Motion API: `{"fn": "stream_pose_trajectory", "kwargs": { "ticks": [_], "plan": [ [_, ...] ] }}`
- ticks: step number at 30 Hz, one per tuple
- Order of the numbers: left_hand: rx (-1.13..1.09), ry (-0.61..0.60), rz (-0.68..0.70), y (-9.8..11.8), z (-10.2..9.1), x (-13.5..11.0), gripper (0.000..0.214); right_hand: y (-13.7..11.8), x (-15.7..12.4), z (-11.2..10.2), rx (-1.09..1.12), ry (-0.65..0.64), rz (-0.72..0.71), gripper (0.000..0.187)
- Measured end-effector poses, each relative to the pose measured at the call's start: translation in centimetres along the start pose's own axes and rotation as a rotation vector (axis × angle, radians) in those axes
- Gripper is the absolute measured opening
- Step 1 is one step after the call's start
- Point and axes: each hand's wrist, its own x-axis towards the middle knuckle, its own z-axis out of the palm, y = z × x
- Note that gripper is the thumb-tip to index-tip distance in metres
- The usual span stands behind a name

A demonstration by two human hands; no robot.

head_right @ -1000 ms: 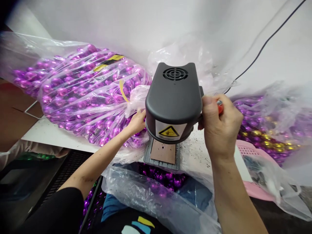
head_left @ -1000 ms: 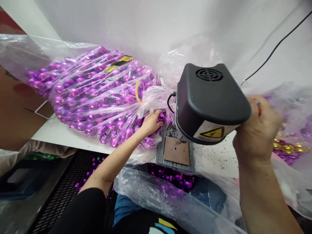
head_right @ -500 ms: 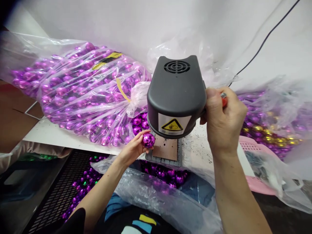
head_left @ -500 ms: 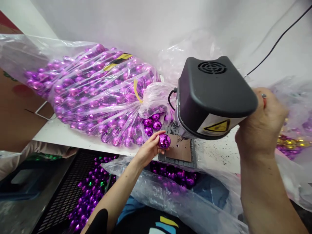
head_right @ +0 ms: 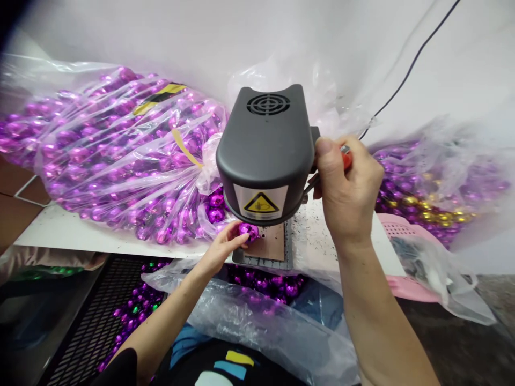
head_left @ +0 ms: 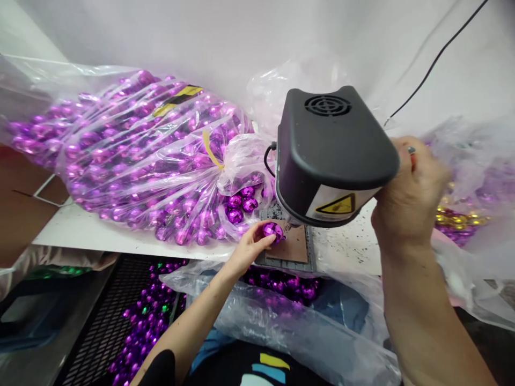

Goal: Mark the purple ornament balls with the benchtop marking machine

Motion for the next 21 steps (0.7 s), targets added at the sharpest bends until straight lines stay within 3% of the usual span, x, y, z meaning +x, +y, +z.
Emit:
{"fn": "stream_pose_trajectory", "kwargs": {
  "ticks": [8, 15, 21],
  "plan": [
    [0.717, 0.065, 0.295, -0.9, 1.5, 0.6, 0.047, 0.0, 0.0, -0.1, -0.015, -0.009, 0.016, 0.058],
    [0.880, 0.103, 0.510, -2.3, 2.6, 0.9, 0.050, -0.1, 0.0, -0.1, -0.016, -0.018, 0.022, 0.059],
    [0.925, 0.170, 0.429, -2.2, 3.7, 2.0, 0.047, -0.1, 0.1, 0.0, -0.036, 0.008, -0.009, 0.059]
  ]
}}
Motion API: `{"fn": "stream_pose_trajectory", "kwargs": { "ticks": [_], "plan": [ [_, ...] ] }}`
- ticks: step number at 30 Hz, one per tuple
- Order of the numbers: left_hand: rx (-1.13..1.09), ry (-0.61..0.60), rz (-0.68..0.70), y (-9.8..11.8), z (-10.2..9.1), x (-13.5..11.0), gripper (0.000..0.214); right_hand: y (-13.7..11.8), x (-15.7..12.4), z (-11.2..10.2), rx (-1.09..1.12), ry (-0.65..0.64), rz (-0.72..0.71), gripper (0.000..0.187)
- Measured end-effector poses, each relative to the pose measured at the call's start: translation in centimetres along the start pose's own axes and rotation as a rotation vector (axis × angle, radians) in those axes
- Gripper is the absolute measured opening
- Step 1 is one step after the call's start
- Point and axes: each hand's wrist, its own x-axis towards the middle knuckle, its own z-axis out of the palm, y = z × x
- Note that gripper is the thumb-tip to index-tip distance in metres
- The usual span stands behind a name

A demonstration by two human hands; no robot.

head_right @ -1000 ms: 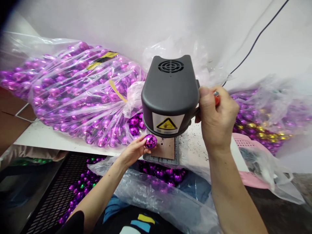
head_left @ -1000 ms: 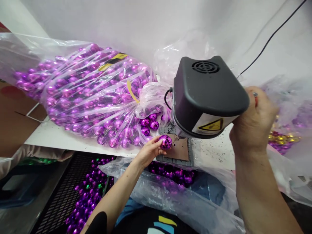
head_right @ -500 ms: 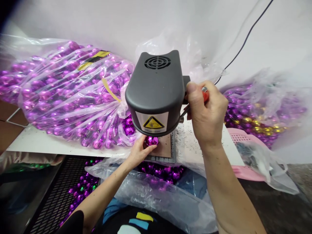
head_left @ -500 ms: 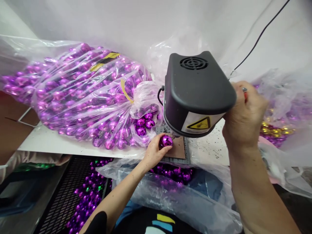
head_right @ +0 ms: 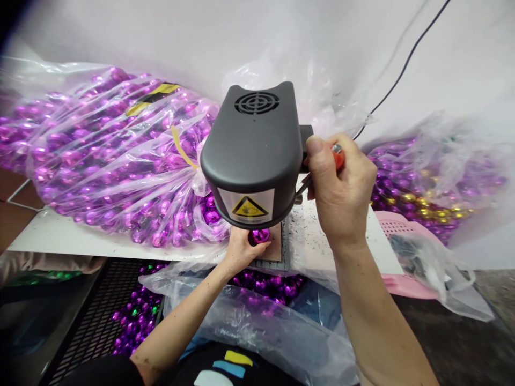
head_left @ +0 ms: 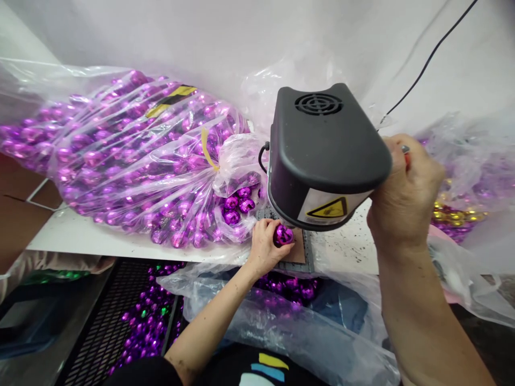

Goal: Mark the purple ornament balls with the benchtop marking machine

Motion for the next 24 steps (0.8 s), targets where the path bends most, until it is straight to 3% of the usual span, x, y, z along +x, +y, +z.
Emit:
{"fn": "stream_pose_trajectory", "kwargs": {
  "ticks": [8, 14, 21, 24],
  "plan": [
    [-0.026, -0.020, 0.067, -0.3, 0.2, -0.4, 0.047, 0.3, 0.1, 0.0, 0.010, 0.013, -0.052, 0.060],
    [-0.078, -0.103, 0.061, -0.2, 0.1, -0.4, 0.041, 0.4, -0.2, -0.2, -0.002, 0.034, -0.126, 0.046],
    [-0.199, -0.163, 0.009, -0.1, -0.2, -0.4, 0.040, 0.8, -4.5, -2.0, -0.132, 0.145, -0.327, 0.019],
    [-0.265, -0.143, -0.015, -0.2, -0.1, -0.5, 0.046, 1.5, -6.6, -3.2, -0.161, 0.083, -0.384, 0.017]
  ]
}}
